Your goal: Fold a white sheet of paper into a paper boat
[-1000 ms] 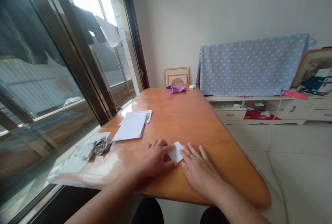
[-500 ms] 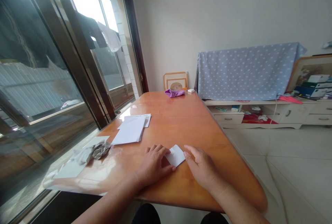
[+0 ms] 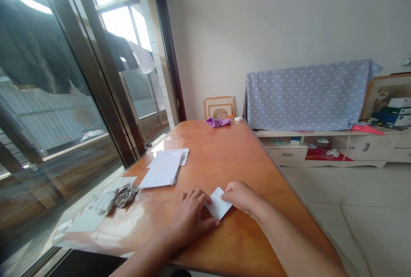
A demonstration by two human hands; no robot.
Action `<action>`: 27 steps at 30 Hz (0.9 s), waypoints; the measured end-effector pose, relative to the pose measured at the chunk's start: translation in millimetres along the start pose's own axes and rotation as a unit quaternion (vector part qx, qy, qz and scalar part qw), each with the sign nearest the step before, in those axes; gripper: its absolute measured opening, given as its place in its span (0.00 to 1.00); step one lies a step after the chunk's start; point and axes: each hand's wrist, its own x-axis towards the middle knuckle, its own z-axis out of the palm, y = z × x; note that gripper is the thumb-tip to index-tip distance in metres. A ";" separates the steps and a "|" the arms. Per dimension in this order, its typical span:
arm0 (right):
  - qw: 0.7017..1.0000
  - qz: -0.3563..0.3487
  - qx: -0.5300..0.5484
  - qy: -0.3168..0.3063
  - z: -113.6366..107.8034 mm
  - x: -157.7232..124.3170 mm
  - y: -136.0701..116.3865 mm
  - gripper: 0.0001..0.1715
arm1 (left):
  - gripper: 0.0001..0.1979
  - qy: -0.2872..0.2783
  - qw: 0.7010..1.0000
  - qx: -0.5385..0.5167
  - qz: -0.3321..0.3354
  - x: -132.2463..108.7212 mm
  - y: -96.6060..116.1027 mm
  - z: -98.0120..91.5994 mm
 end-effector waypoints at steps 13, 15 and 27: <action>0.985 -0.068 0.122 -0.099 -32.0 33.2 -24.9 0.15 | 0.19 -0.022 0.835 -0.532 -0.136 64.7 -9.2 -17.2; 0.984 -0.077 0.138 -0.088 -32.4 34.2 -20.6 0.17 | 0.15 -0.056 0.800 -0.582 -0.136 76.4 -8.8 -14.0; 0.918 -0.277 -0.161 0.232 -17.8 29.0 -12.6 0.06 | 0.05 0.014 0.775 -0.609 -0.167 85.2 -9.5 6.0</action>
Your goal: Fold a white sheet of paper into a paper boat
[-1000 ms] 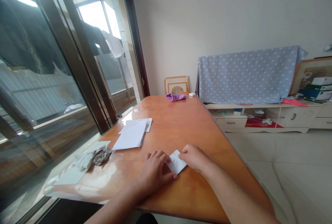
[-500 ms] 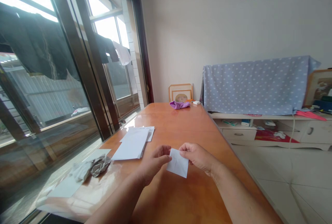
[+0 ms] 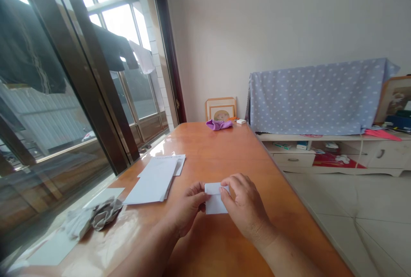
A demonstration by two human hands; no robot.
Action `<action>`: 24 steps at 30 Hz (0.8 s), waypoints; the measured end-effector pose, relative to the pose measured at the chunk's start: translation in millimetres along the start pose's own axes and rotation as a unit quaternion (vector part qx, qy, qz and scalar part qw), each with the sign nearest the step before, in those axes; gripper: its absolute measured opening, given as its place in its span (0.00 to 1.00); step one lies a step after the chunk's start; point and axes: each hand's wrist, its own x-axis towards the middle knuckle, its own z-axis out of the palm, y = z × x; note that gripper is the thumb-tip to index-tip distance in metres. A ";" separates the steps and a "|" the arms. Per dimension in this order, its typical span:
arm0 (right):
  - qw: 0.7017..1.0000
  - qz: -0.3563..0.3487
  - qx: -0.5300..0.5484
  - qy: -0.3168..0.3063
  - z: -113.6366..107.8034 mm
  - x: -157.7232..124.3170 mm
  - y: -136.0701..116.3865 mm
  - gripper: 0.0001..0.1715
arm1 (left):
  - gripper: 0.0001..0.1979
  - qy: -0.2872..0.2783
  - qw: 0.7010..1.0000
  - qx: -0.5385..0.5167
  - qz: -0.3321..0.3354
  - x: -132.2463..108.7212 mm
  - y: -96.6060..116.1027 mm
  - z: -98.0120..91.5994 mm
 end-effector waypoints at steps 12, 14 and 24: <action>0.998 -0.020 -0.035 -0.041 -1.4 -4.7 -10.2 0.17 | 0.07 -0.010 1.000 -0.011 0.009 -7.7 10.6 0.0; 0.999 0.007 -0.011 -0.041 -1.8 -6.0 -10.7 0.16 | 0.08 -0.016 1.000 -0.018 0.007 -9.0 11.9 0.6; 0.955 0.189 0.168 -0.156 2.4 -5.2 -5.8 0.13 | 0.10 -0.032 0.999 0.008 0.028 -9.4 12.2 -0.1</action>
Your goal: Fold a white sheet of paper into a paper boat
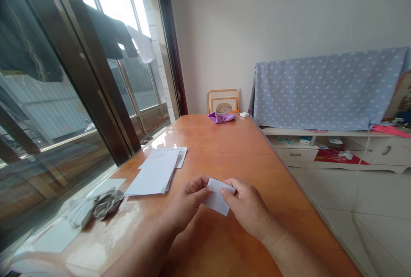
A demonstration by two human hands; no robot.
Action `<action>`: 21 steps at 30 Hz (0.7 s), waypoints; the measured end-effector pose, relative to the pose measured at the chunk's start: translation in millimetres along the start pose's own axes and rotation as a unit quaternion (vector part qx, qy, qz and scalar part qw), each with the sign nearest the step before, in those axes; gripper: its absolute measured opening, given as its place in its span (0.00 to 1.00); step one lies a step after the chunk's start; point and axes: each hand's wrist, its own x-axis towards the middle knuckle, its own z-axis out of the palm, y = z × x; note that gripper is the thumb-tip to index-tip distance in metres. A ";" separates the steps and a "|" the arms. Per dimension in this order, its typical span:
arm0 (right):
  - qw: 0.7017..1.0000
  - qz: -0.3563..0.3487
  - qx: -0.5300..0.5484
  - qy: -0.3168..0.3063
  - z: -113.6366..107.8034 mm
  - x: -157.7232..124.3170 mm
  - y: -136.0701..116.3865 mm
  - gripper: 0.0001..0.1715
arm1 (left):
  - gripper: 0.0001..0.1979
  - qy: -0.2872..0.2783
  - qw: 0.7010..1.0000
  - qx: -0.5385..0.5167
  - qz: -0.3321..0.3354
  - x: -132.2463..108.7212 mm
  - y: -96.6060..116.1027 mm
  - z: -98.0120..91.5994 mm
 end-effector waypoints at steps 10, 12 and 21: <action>0.994 0.026 0.092 -0.049 -3.8 -3.3 -7.3 0.17 | 0.18 -0.008 1.000 0.020 0.003 -0.5 -2.3 -3.7; 0.992 0.024 0.107 -0.061 -4.7 -3.8 -8.4 0.18 | 0.19 -0.004 1.000 0.018 0.003 0.1 -4.6 -4.2; 0.989 0.023 0.126 -0.077 -7.4 -2.9 -6.5 0.22 | 0.20 0.001 1.000 0.016 -0.009 -1.4 -1.5 -2.9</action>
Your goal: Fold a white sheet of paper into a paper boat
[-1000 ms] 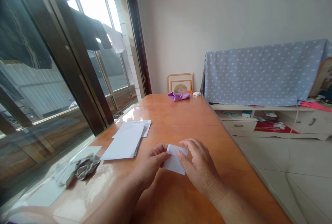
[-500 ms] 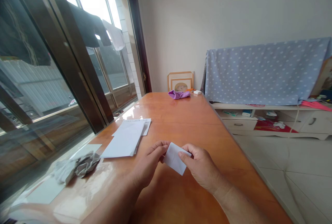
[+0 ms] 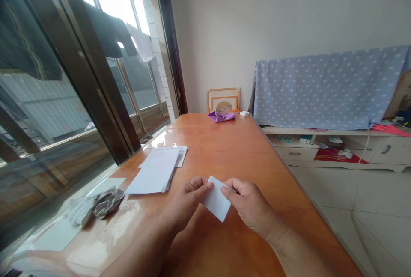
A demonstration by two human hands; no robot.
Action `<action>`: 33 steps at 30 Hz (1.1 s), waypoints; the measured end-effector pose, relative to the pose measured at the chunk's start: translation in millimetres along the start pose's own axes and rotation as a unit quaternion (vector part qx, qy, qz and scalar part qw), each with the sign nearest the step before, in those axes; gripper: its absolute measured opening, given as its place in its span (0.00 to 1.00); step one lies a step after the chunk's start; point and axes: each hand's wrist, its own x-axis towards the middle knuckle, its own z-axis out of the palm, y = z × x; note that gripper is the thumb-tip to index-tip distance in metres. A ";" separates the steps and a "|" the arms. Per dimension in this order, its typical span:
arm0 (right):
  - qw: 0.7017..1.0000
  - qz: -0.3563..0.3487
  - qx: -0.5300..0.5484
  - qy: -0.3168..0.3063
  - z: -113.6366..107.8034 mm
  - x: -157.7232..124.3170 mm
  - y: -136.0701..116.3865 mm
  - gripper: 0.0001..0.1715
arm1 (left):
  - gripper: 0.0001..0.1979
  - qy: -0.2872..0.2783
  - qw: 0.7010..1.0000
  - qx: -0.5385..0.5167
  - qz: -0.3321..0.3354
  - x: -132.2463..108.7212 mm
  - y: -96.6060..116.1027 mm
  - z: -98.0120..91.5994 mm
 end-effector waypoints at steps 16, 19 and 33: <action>0.999 -0.008 -0.018 0.033 -10.3 1.1 -1.9 0.23 | 0.18 0.043 0.999 -0.006 0.028 1.6 2.3 -4.8; 1.000 -0.001 0.006 0.017 -9.7 1.2 -2.3 0.22 | 0.18 0.024 0.999 -0.011 0.023 0.5 1.8 -3.3; 0.984 -0.091 -0.151 -0.004 0.9 -6.5 -7.0 0.16 | 0.16 -0.027 0.986 0.146 0.080 -1.0 -1.0 -3.5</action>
